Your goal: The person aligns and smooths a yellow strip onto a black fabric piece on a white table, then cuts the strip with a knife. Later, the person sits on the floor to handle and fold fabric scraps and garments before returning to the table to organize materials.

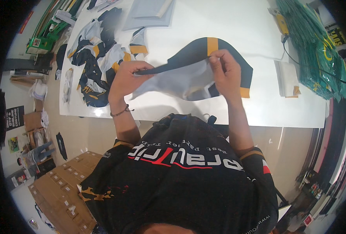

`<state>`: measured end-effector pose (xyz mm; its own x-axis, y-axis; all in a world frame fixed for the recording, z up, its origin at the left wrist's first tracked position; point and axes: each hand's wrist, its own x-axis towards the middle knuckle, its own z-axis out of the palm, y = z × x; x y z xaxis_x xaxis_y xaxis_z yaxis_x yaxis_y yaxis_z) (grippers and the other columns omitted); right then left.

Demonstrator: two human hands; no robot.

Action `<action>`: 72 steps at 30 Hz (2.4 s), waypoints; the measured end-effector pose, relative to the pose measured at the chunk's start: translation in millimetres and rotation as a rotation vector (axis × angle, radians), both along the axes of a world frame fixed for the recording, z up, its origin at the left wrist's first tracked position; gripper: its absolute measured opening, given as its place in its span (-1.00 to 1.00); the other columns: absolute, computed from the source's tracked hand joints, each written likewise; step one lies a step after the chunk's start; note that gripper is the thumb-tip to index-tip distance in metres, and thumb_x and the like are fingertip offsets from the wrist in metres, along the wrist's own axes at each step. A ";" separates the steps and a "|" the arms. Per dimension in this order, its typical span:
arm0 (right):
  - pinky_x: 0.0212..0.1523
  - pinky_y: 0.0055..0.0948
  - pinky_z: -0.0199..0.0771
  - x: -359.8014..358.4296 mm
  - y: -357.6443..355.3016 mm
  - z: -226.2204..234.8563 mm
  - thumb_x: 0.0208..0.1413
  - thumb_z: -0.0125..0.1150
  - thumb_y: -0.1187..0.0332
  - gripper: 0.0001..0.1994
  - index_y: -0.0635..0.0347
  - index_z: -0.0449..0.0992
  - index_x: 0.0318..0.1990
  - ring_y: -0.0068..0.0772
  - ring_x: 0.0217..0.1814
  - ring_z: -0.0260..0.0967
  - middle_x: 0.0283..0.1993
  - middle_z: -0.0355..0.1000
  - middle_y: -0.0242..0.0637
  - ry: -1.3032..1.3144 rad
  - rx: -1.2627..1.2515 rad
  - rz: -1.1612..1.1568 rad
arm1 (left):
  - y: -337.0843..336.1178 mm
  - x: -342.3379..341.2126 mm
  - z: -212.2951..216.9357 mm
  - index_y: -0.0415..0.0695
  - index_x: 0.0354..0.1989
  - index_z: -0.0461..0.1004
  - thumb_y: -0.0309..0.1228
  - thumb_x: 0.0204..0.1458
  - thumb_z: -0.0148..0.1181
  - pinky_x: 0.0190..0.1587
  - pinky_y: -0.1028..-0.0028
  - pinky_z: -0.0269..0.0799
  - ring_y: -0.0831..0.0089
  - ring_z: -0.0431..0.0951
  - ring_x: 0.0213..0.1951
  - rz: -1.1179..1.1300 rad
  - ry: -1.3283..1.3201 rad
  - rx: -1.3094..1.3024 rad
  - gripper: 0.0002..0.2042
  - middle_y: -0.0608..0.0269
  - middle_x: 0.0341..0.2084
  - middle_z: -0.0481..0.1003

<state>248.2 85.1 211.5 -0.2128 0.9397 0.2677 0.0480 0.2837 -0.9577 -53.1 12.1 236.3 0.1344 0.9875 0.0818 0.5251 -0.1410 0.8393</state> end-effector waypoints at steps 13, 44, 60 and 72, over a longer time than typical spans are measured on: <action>-0.19 -0.47 0.46 15.4 6.0 -20.1 -0.11 0.61 0.25 -0.46 0.24 0.51 0.01 -0.44 -0.17 0.49 -0.15 0.52 -0.30 -0.198 0.301 -0.169 | 26.6 60.9 -0.2 -0.26 0.08 0.45 -0.72 0.12 -0.04 -0.13 0.58 0.48 0.59 0.58 -0.21 0.153 -0.847 -0.016 -0.65 0.24 -0.18 0.60; -0.35 -0.69 0.45 52.9 -0.2 22.1 0.27 0.15 0.52 -0.88 0.27 0.38 -0.33 -0.64 -0.26 0.43 0.20 0.40 -0.06 -0.047 0.319 -0.179 | 12.0 41.6 -78.9 -0.18 0.02 0.62 -0.73 -0.12 0.22 -0.10 0.45 0.53 0.31 0.66 -0.22 0.158 -0.052 0.216 -0.55 0.09 -0.23 0.65; -0.35 -0.45 0.43 106.6 28.1 7.8 -0.01 0.31 0.56 -0.82 0.23 0.66 -0.21 -0.39 -0.47 0.39 -0.35 0.51 -0.23 -0.764 0.081 -0.180 | 39.8 -11.3 -54.3 -0.01 -0.11 0.72 -0.54 0.00 0.32 -0.33 0.52 0.47 0.50 0.57 -0.42 0.352 0.159 0.320 -0.73 0.25 -0.34 0.68; -0.25 -0.38 0.71 105.2 85.5 -20.9 0.23 0.19 0.56 -0.89 0.34 0.51 -0.12 -0.33 -0.18 0.60 -0.17 0.55 -0.09 0.209 0.092 -0.422 | 84.4 31.9 -19.6 -0.16 -0.03 0.68 -0.52 0.15 0.27 -0.28 0.60 0.53 0.54 0.68 -0.35 0.447 -0.262 0.444 -0.77 0.17 -0.39 0.69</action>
<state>353.4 170.6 190.6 0.2492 0.9028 0.3504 -0.0139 0.3651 -0.9309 -21.1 96.5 216.7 -0.3583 0.8086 0.4667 0.4003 -0.3185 0.8593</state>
